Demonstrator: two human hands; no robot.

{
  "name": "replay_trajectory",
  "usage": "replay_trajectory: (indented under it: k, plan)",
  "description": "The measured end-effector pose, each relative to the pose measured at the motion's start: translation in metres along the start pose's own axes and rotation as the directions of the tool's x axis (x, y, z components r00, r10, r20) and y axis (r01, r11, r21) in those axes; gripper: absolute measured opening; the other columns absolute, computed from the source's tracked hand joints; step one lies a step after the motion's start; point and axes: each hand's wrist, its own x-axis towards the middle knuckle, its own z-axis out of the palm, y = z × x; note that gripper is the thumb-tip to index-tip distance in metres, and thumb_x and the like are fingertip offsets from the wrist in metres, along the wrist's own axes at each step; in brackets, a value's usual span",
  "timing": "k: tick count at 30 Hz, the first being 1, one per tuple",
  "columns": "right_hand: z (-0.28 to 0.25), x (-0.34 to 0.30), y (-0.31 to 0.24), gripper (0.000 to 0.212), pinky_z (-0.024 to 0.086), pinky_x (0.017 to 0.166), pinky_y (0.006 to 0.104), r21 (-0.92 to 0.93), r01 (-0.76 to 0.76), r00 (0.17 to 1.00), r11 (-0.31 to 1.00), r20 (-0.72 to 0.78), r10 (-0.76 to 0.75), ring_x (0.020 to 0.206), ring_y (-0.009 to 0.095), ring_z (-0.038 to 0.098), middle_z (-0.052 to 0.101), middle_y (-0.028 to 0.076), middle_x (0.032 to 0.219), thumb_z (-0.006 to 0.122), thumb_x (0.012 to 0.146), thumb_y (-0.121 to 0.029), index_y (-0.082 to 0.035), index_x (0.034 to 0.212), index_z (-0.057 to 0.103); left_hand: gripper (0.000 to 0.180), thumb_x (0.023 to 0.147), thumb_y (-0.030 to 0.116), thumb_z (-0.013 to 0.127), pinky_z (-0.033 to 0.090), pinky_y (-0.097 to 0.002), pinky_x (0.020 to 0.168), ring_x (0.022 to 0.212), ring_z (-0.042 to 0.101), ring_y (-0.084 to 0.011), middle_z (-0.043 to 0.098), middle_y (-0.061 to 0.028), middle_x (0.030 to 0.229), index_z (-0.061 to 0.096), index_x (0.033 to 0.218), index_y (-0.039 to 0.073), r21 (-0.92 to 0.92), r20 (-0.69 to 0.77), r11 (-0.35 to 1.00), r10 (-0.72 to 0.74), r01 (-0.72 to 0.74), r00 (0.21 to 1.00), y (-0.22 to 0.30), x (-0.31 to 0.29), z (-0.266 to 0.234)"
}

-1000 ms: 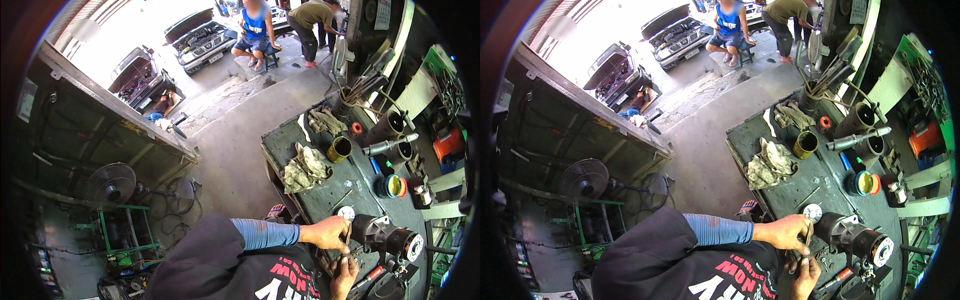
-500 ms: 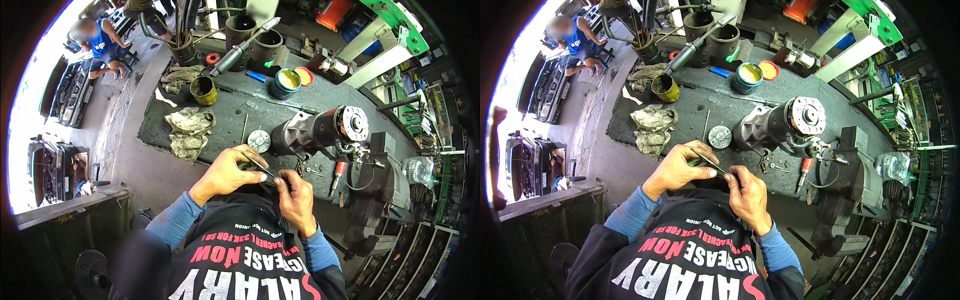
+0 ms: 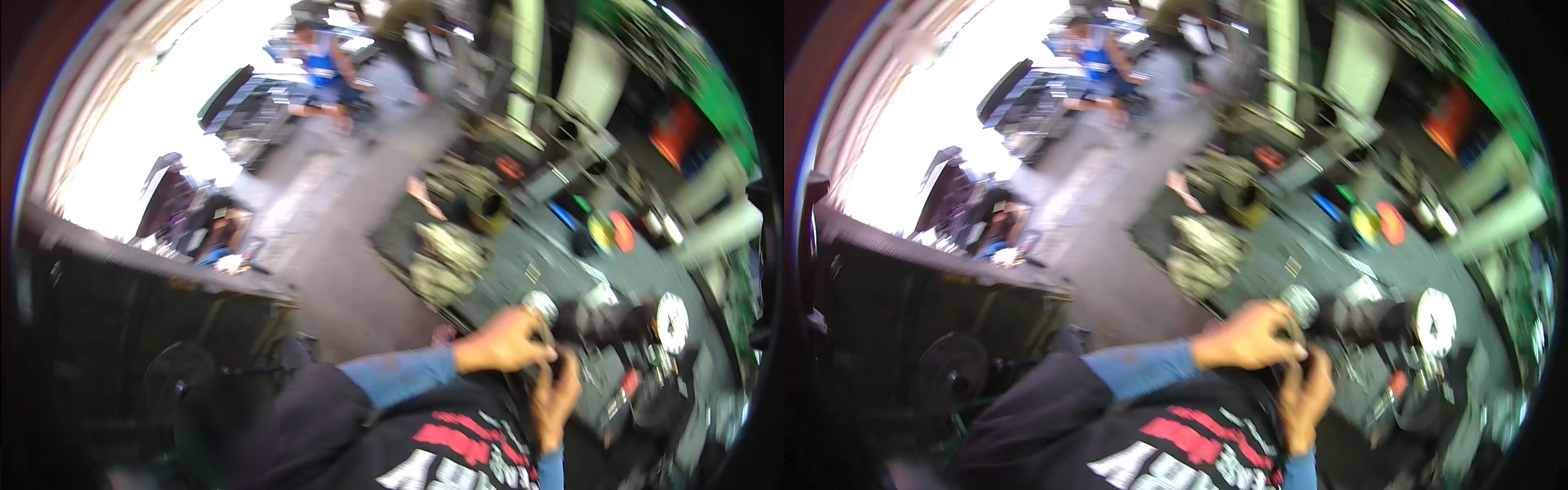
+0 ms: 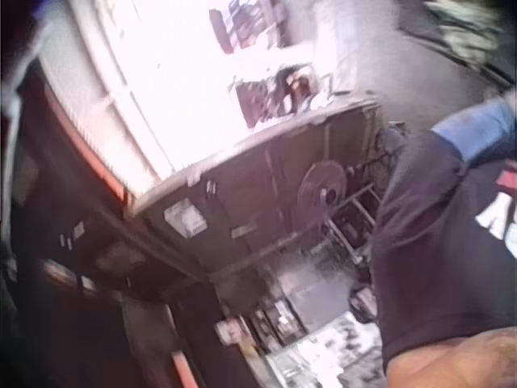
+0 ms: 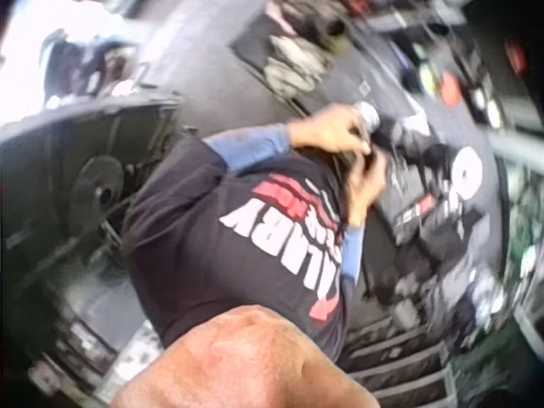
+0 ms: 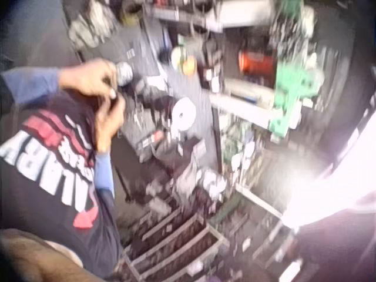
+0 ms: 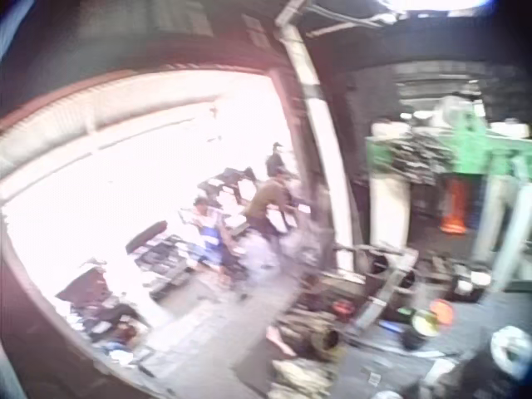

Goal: The person assembles a mechanical component on a workbench. They place a small ring into a cylindrical part, insert a metal plate, and secure it with screws using a screwdriver and a power drill.

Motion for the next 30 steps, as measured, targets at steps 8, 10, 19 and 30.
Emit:
replay_trajectory:
  k: [8, 10, 19, 30]
  plan:
    - [-0.018, -0.003, 0.028, 0.009, 0.036, 0.054, 0.0235, 0.434, -0.418, 0.885, 0.798, 0.394, 0.25, 0.065, 0.004, 0.046, 0.056, -0.006, 0.078, 0.067, 0.108, -0.015, -0.007, 0.105, 0.071, 0.033, 0.076, 0.032, 0.088, 0.051, -0.0432, 0.098, 0.11, 0.065, -0.0342, 0.071, -0.0158, 0.107, 0.081, 0.095, 0.005, 0.041, 0.072, 0.991, 0.124, -0.127, 0.99, -0.009, -0.008, -0.019]
    - [-0.028, 0.003, 0.021, 0.011, 0.037, 0.053, 0.0235, 0.501, -0.607, 0.771, 0.617, 0.561, 0.302, 0.064, 0.005, 0.047, 0.055, -0.005, 0.077, 0.065, 0.109, -0.016, -0.007, 0.105, 0.069, 0.032, 0.077, 0.032, 0.088, 0.051, -0.0431, 0.097, 0.11, 0.065, -0.0341, 0.07, -0.0154, 0.105, 0.081, 0.094, 0.006, -0.032, 0.103, 0.987, 0.161, -0.158, 0.982, -0.003, -0.007, -0.025]
    - [0.008, 0.006, 0.016, 0.02, 0.05, 0.081, 0.0277, 0.404, -0.2, 0.94, 0.892, 0.336, 0.059, 0.09, 0.012, 0.057, 0.067, 0.003, 0.103, 0.064, 0.109, -0.014, 0.002, 0.12, 0.066, 0.036, 0.085, 0.034, 0.084, 0.048, -0.0428, 0.098, 0.114, 0.061, -0.0372, 0.067, -0.0173, 0.116, 0.078, 0.103, 0.004, 0.129, -0.02, 0.991, -0.04, 0.042, 0.999, -0.018, -0.006, -0.002]
    - [0.004, -0.011, 0.02, 0.028, 0.032, 0.053, 0.0248, 0.505, -0.408, 0.909, 0.761, 0.3, 0.288, 0.06, 0.005, 0.042, 0.056, -0.005, 0.075, 0.062, 0.111, -0.026, -0.001, 0.101, 0.069, 0.022, 0.092, 0.02, 0.078, 0.04, -0.0484, 0.114, 0.128, 0.054, -0.034, 0.063, -0.012, 0.13, 0.072, 0.104, 0.003, 0.1, 0.184, 0.939, 0.306, -0.328, 0.934, -0.016, -0.018, -0.01]
